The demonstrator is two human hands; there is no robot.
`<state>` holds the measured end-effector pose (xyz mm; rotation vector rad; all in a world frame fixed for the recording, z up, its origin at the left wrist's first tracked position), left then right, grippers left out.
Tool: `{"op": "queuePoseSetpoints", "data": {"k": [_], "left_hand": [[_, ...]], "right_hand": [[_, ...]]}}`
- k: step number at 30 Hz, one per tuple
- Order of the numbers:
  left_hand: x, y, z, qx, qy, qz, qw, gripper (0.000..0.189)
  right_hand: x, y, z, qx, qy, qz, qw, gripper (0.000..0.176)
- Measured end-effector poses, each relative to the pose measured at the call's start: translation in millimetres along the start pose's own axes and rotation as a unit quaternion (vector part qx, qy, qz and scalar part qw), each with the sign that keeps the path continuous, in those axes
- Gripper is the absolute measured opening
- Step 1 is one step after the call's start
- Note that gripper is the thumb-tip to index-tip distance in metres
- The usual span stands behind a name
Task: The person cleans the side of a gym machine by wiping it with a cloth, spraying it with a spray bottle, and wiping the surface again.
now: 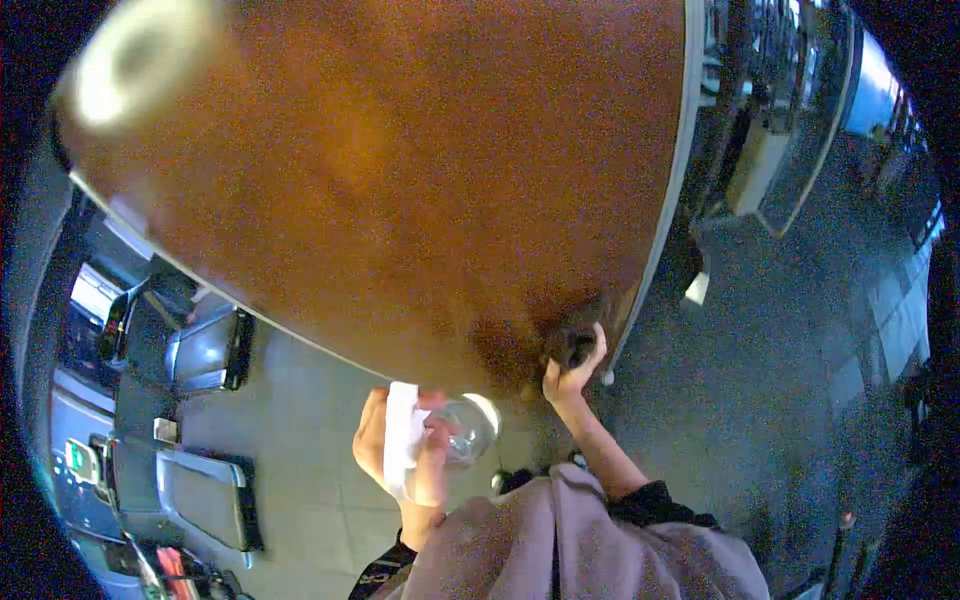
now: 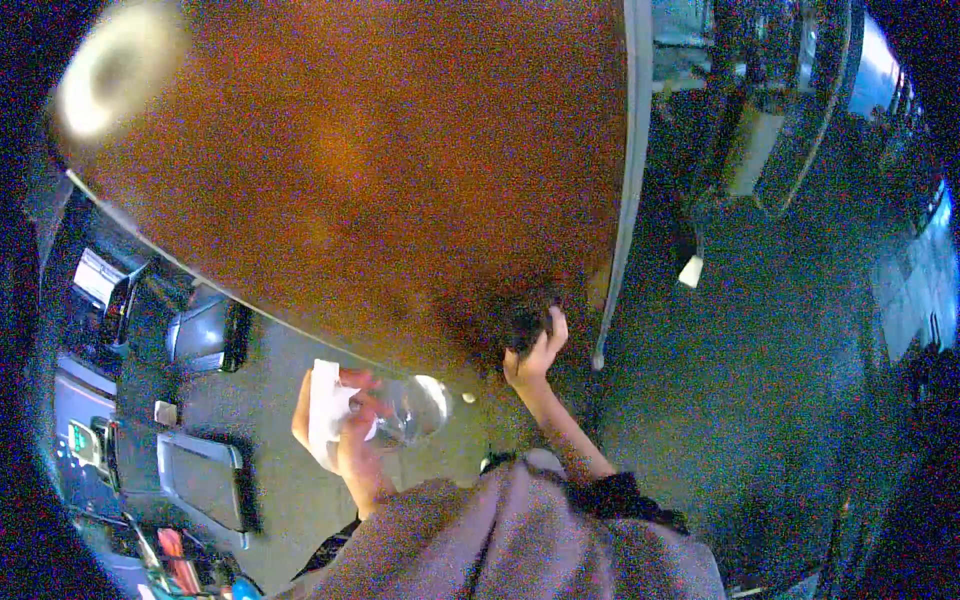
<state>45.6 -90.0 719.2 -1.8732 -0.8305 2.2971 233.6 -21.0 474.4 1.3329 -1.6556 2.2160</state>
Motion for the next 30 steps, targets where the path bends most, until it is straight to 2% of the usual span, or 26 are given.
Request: {"op": "queuePoseSetpoints", "data": {"k": [2, 4, 6, 8, 10, 12, 13, 14, 15, 16, 18, 20, 22, 23, 24, 26, 27, 28, 30], "left_hand": [[-27, -15, -20, 0.053, 0.038, -0.024, 0.998, 0.051], [-41, -28, -36, 0.058, 0.055, -0.034, 0.996, 0.053], [-50, -36, -48, 0.066, 0.067, -0.039, 0.995, 0.055], [-55, -37, -59, 0.084, 0.11, -0.046, 0.989, 0.019], [-51, -35, -55, 0.08, 0.123, -0.044, 0.988, 0.019], [-46, -36, -54, 0.066, 0.115, -0.042, 0.99, 0.02], [-37, -37, -51, 0.066, 0.118, -0.045, 0.99, 0.02], [-26, -39, -45, 0.067, 0.096, -0.057, 0.992, 0.034], [-19, -38, -42, 0.069, 0.071, -0.067, 0.993, 0.049], [-16, -36, -40, 0.071, 0.071, -0.068, 0.993, 0.049], [-11, -35, -36, 0.055, 0.071, -0.054, 0.994, 0.048], [-19, -35, -31, 0.08, 0.075, -0.04, 0.993, 0.046], [-27, -33, -26, 0.063, 0.049, 0.023, 0.997, 0.029], [-22, -31, -24, 0.048, 0.041, 0.034, 0.997, 0.031], [-19, -31, -23, 0.057, 0.038, 0.035, 0.997, 0.031], [-16, -35, -16, 0.061, 0.059, 0.053, 0.995, 0.033], [-17, -32, -12, 0.064, 0.084, 0.085, 0.991, 0.035], [-18, -31, -13, 0.068, 0.083, 0.086, 0.991, 0.035], [-19, -31, -8, 0.045, 0.113, 0.092, 0.988, 0.035]], "right_hand": [[19, -21, 12, -0.014, 0.037, 0.089, 0.995, 0.066], [9, -18, 11, 0.018, 0.028, 0.063, 0.997, 0.066], [10, -17, 10, -0.008, 0.022, 0.115, 0.993, 0.064], [-3, -8, 8, 0.011, 0.039, 0.077, 0.996, 0.064], [3, -5, 13, 0.022, 0.035, 0.074, 0.996, 0.064], [3, -13, 16, -0.001, -0.027, 0.012, 1.0, 0.051], [1, -17, 15, -0.071, -0.05, 0.003, 0.996, 0.048], [8, -39, 14, -0.074, -0.05, 0.008, 0.996, 0.048], [5, -63, 17, -0.099, -0.017, -0.071, 0.992, 0.049], [7, -90, 24, -0.123, 0.016, -0.151, 0.981, 0.05], [15, -154, 34, -0.17, -0.056, -0.137, 0.974, 0.046], [56, -223, 41, -0.164, -0.091, -0.064, 0.98, 0.045], [106, -274, 43, -0.153, -0.11, 0.019, 0.982, 0.044], [139, -294, 42, -0.138, -0.118, 0.048, 0.982, 0.042], [176, -307, 41, -0.142, -0.049, 0.137, 0.979, 0.043], [236, -308, 26, -0.099, 0.015, 0.283, 0.954, 0.046], [250, -292, 20, -0.061, 0.056, 0.307, 0.948, 0.049], [248, -277, 15, -0.036, 0.035, 0.329, 0.943, 0.061], [236, -244, 11, -0.021, 0.028, 0.332, 0.942, 0.052]]}}
Point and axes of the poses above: each hand's wrist, its own y-axis away from the middle knuckle, its own z-axis out of the back of the hand, x = y × z, the point moved 5 cm from there along -y, towards the middle knuckle, and after that the axes turned 5 degrees about z, right-handed, at the moved point
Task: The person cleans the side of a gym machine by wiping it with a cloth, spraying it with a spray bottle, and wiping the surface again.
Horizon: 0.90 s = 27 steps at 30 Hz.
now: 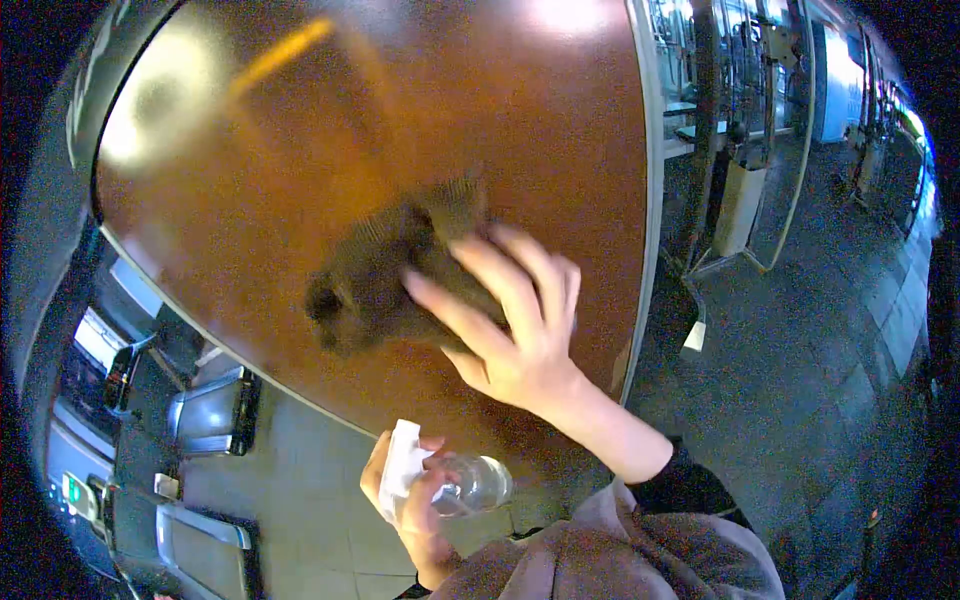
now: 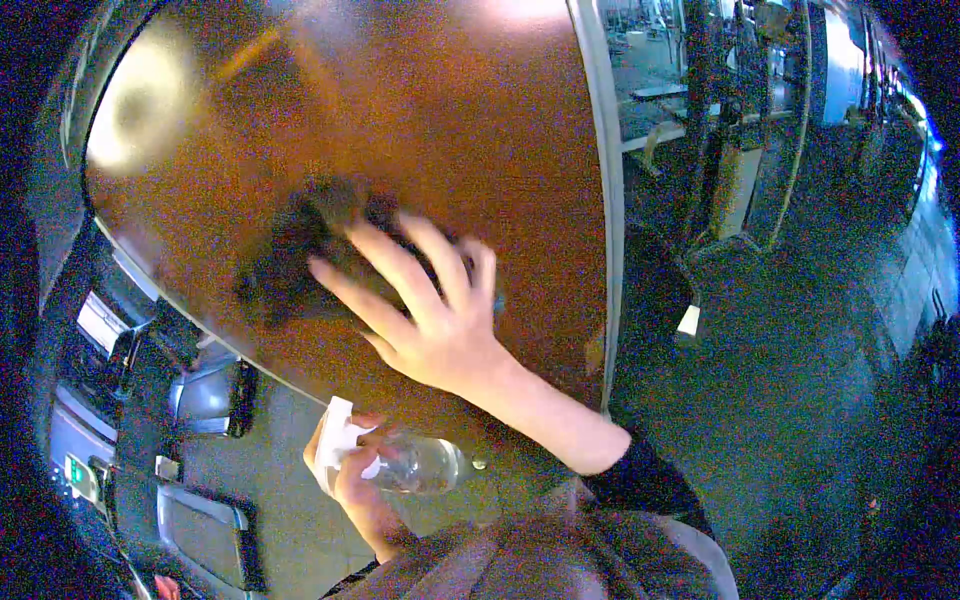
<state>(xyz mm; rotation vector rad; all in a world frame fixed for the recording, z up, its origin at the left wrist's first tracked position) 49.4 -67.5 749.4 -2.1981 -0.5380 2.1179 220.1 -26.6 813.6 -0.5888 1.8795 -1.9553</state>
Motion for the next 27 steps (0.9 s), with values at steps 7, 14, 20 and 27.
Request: {"op": "queuePoseSetpoints", "data": {"k": [7, 14, 20, 27], "left_hand": [[28, 5, 31, 0.037, -0.022, 0.003, 0.999, 0.038], [37, 4, 32, 0.044, -0.046, 0.017, 0.998, 0.037], [46, 8, 42, 0.057, -0.022, 0.037, 0.997, 0.035], [60, 23, 59, 0.077, -0.114, 0.065, 0.988, 0.031]], "right_hand": [[-81, 48, 16, -0.083, 0.056, -0.12, 0.988, 0.045], [-27, -37, 6, -0.042, 0.066, -0.066, 0.995, 0.05], [-32, 115, 8, 0.049, 0.059, -0.091, 0.993, 0.046], [-105, 38, 23, -0.093, 0.094, -0.252, 0.959, 0.036]]}}
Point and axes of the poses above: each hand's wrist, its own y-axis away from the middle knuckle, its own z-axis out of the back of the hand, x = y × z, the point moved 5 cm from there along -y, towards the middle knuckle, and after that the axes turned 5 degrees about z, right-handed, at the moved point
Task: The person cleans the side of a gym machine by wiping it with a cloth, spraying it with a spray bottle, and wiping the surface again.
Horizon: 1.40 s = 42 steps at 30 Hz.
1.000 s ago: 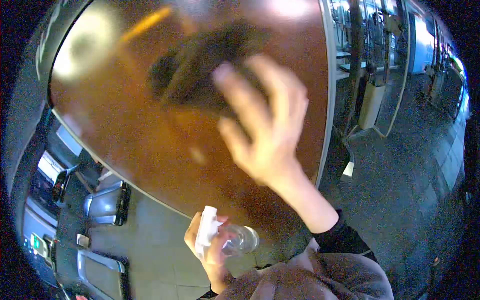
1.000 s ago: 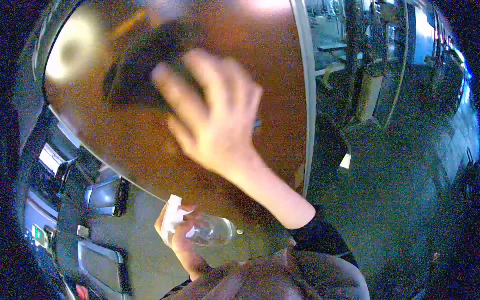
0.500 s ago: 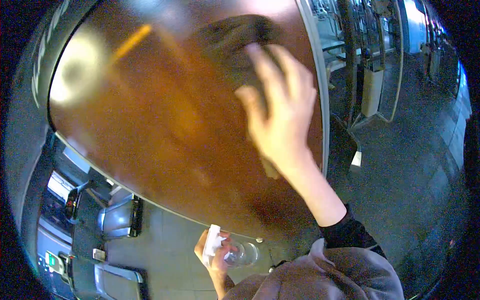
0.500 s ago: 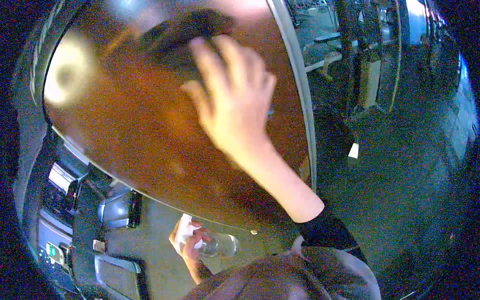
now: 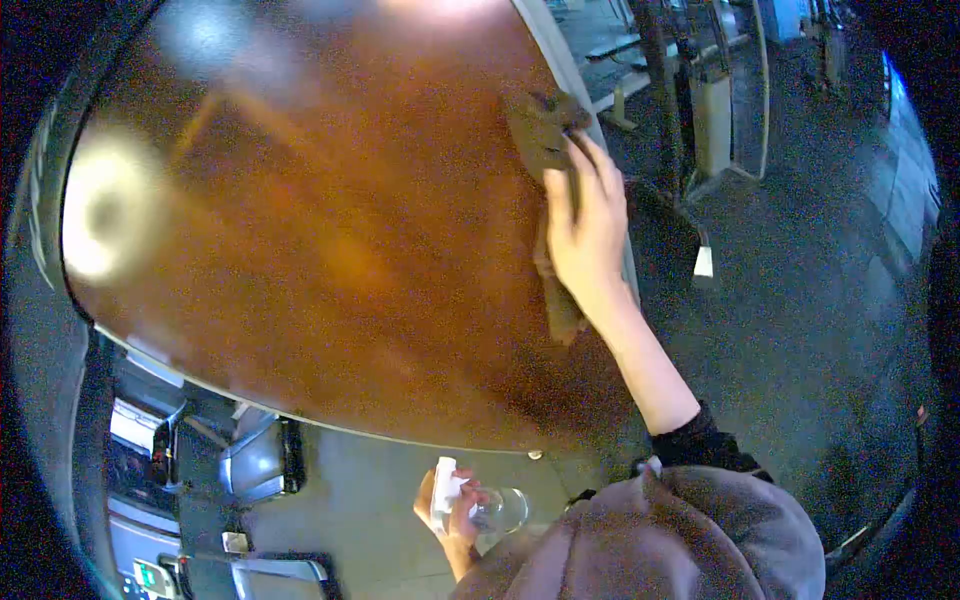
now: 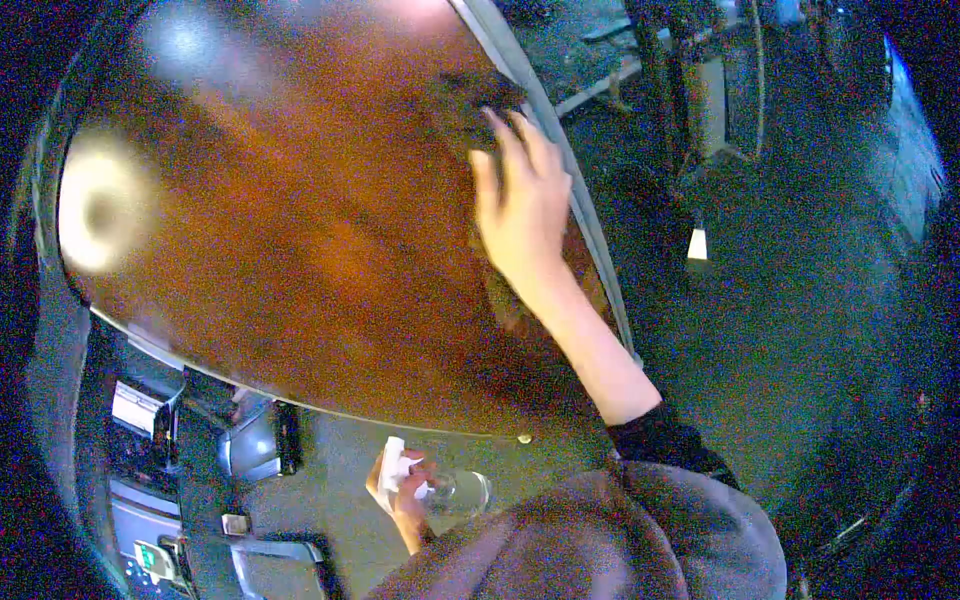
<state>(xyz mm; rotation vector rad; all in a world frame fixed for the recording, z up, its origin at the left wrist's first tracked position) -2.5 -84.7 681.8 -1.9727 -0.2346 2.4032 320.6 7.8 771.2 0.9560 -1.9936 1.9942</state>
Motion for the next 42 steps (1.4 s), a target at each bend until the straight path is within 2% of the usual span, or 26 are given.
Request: {"op": "queuePoseSetpoints", "data": {"k": [3, 5, 7, 8, 10, 11, 13, 15, 16, 17, 19, 21, 22, 23, 25, 27, 29, 31, 33, 34, 35, 37, 39, 41, 42], "left_hand": [[6, 0, 0, 0.017, 0.0, -0.004, 1.0, 0.029], [8, -9, 15, 0.022, 0.009, 0.005, 1.0, 0.028], [10, -7, 16, 0.056, -0.002, -0.006, 0.998, 0.027], [6, -6, 8, 0.058, 0.004, -0.008, 0.998, 0.027], [0, 4, 7, -0.047, 0.063, 0.028, 0.996, 0.027], [2, 5, 12, -0.048, 0.058, 0.031, 0.997, 0.027], [4, 2, 13, 0.026, 0.045, 0.03, 0.998, 0.026], [3, 3, 13, 0.015, 0.038, 0.028, 0.999, 0.027], [12, 2, 17, 0.014, 0.031, 0.02, 0.999, 0.027], [15, 2, 19, 0.013, 0.026, 0.011, 1.0, 0.027], [-3, 2, 8, 0.01, 0.021, -0.005, 1.0, 0.027], [-26, 3, 2, 0.004, 0.011, -0.021, 1.0, 0.027], [-36, 3, -2, 0.038, 0.004, -0.009, 0.999, 0.027], [-40, 2, -7, 0.071, -0.001, 0.002, 0.997, 0.026], [-48, 3, -14, 0.068, 0.012, -0.021, 0.997, 0.023], [-77, 2, -23, 0.041, -0.008, -0.126, 0.991, 0.02], [-92, -4, -33, 0.032, 0.015, -0.142, 0.989, 0.019], [-103, -10, -42, 0.02, 0.039, -0.158, 0.986, 0.018], [-108, -18, -56, 0.05, 0.029, -0.168, 0.984, 0.019], [-107, -27, -60, 0.079, -0.037, -0.245, 0.966, 0.035], [-101, -29, -62, 0.079, -0.037, -0.245, 0.966, 0.035], [-92, -36, -67, 0.075, -0.038, -0.2, 0.976, 0.03], [-84, -40, -64, 0.075, -0.034, -0.202, 0.976, 0.025], [-82, -40, -64, 0.032, -0.019, -0.244, 0.969, 0.015], [-78, -37, -67, 0.031, -0.022, -0.24, 0.97, 0.015]], "right_hand": [[36, 28, 3, 0.029, 0.006, 0.063, 0.998, 0.047], [65, 83, 0, 0.111, -0.007, 0.109, 0.988, 0.053], [53, 119, 16, 0.187, 0.02, 0.132, 0.973, 0.056], [34, 121, 17, 0.164, 0.024, 0.119, 0.979, 0.053], [6, 110, 15, 0.114, 0.035, 0.087, 0.989, 0.045], [-5, 92, 9, 0.084, 0.044, 0.067, 0.993, 0.04], [-17, 38, -3, 0.041, 0.026, -0.011, 0.999, 0.033], [6, 7, -9, 0.035, 0.037, -0.027, 0.998, 0.032], [22, 7, -9, 0.049, 0.058, -0.032, 0.997, 0.034], [42, 15, -6, 0.04, 0.051, 0.013, 0.998, 0.036], [75, 55, 2, 0.098, 0.017, 0.044, 0.994, 0.044], [85, 102, 11, 0.161, -0.007, 0.098, 0.982, 0.05], [79, 113, 19, 0.192, 0.025, 0.097, 0.976, 0.05], [64, 121, 26, 0.196, 0.03, 0.066, 0.978, 0.046], [17, 146, 31, 0.143, 0.036, -0.055, 0.988, 0.034], [-13, 143, 35, 0.14, -0.043, -0.154, 0.977, 0.037], [-24, 141, 39, 0.123, -0.104, -0.203, 0.966, 0.041], [-24, 144, 45, 0.094, -0.172, -0.337, 0.921, 0.044], [-32, 150, 42, 0.076, -0.301, -0.442, 0.841, 0.046], [-37, 151, 40, 0.079, -0.291, -0.451, 0.84, 0.046], [-40, 151, 40, 0.08, -0.28, -0.46, 0.839, 0.046], [-40, 145, 37, 0.077, -0.29, -0.442, 0.845, 0.046], [-37, 132, 32, 0.075, -0.299, -0.424, 0.852, 0.046], [-35, 101, 28, 0.04, -0.175, -0.293, 0.939, 0.046], [-38, 84, 23, 0.035, -0.176, -0.244, 0.953, 0.045]]}}
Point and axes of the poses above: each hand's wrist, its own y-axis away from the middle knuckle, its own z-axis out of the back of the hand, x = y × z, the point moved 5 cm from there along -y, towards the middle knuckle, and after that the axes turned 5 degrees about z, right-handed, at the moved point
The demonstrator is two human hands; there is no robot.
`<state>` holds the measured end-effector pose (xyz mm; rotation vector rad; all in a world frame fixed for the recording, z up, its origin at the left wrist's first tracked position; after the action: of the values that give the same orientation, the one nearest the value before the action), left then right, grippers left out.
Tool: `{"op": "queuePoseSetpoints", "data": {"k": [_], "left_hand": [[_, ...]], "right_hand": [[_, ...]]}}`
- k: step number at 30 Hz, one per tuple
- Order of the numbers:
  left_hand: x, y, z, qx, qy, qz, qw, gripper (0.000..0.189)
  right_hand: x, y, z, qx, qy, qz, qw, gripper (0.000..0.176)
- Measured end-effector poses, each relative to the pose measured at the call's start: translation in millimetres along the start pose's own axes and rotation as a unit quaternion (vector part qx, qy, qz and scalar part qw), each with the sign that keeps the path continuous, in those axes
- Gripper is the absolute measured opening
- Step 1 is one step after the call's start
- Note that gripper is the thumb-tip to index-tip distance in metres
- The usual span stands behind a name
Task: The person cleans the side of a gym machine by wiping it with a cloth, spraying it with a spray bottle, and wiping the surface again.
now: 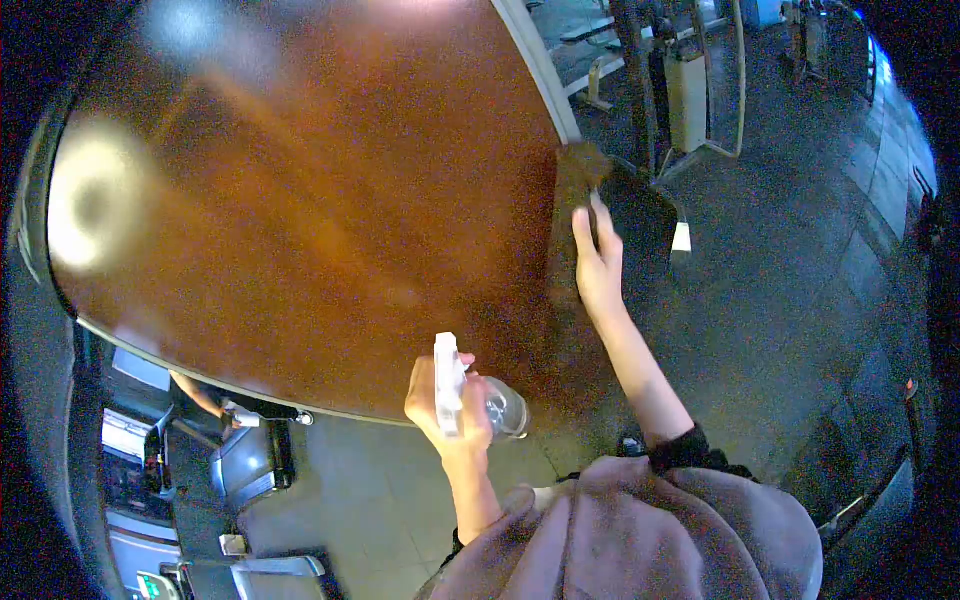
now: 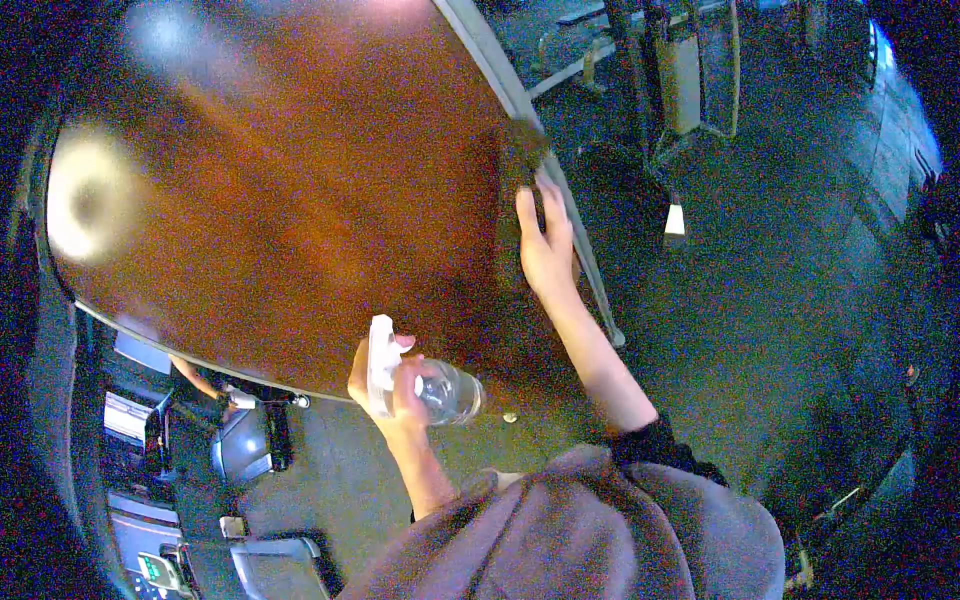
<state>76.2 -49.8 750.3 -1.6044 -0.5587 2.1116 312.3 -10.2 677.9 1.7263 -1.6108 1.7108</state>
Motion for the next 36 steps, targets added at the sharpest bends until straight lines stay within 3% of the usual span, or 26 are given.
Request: {"op": "queuePoseSetpoints", "data": {"k": [5, 6, 10, 11, 13, 15, 17, 20, 24, 27, 30, 33, 35, 36], "left_hand": [[18, 23, 9, 0.001, -0.01, 0.08, 0.997, 0.017], [22, 30, 9, -0.019, 0.003, 0.138, 0.99, 0.02], [42, 53, 12, -0.013, -0.048, 0.139, 0.989, 0.023], [40, 63, 31, -0.013, -0.044, 0.139, 0.989, 0.023], [43, 73, 45, -0.02, 0.019, 0.171, 0.985, 0.025], [52, 85, 31, -0.033, 0.012, 0.198, 0.979, 0.025], [56, 98, 43, -0.039, 0.0, 0.231, 0.972, 0.025], [68, 95, 48, 0.021, -0.041, 0.22, 0.974, 0.023], [76, 99, 50, 0.009, -0.029, 0.22, 0.975, 0.023], [76, 102, 51, 0.006, -0.012, 0.221, 0.975, 0.021], [70, 105, 49, 0.015, 0.015, 0.251, 0.968, 0.027], [74, 108, 52, 0.061, 0.034, 0.306, 0.949, 0.036], [79, 107, 55, 0.065, -0.023, 0.182, 0.981, 0.034], [82, 107, 57, 0.085, -0.031, 0.185, 0.979, 0.033]], "right_hand": [[52, -44, -35, -0.049, 0.08, 0.156, 0.983, 0.036], [66, -36, -39, -0.033, 0.103, 0.198, 0.974, 0.037], [72, 26, -31, 0.081, 0.126, 0.331, 0.932, 0.044], [81, 52, -29, 0.123, 0.171, 0.332, 0.92, 0.043], [53, 62, -16, 0.106, 0.201, 0.302, 0.926, 0.04], [2, 35, 1, -0.014, 0.176, 0.254, 0.951, 0.035], [12, -13, -5, -0.038, 0.192, 0.209, 0.958, 0.033], [59, -60, -32, -0.027, 0.185, 0.236, 0.954, 0.034], [100, -14, -45, 0.051, 0.19, 0.301, 0.933, 0.036], [74, 24, -25, 0.111, 0.264, 0.33, 0.9, 0.035], [43, -10, -15, 0.04, 0.258, 0.261, 0.929, 0.031], [68, -57, -26, -0.005, 0.255, 0.229, 0.939, 0.029], [97, -54, -40, -0.016, 0.252, 0.263, 0.931, 0.029], [108, -41, -44, 0.0, 0.239, 0.276, 0.931, 0.03]]}}
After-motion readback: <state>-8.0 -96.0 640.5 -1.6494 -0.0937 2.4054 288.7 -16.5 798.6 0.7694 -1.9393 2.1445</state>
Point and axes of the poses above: each hand's wrist, its own y-axis away from the middle knuckle, its own z-axis out of the back of the hand, x = y × z, the point moved 5 cm from there along -y, towards the middle knuckle, and after that the axes turned 5 degrees about z, right-handed, at the moved point
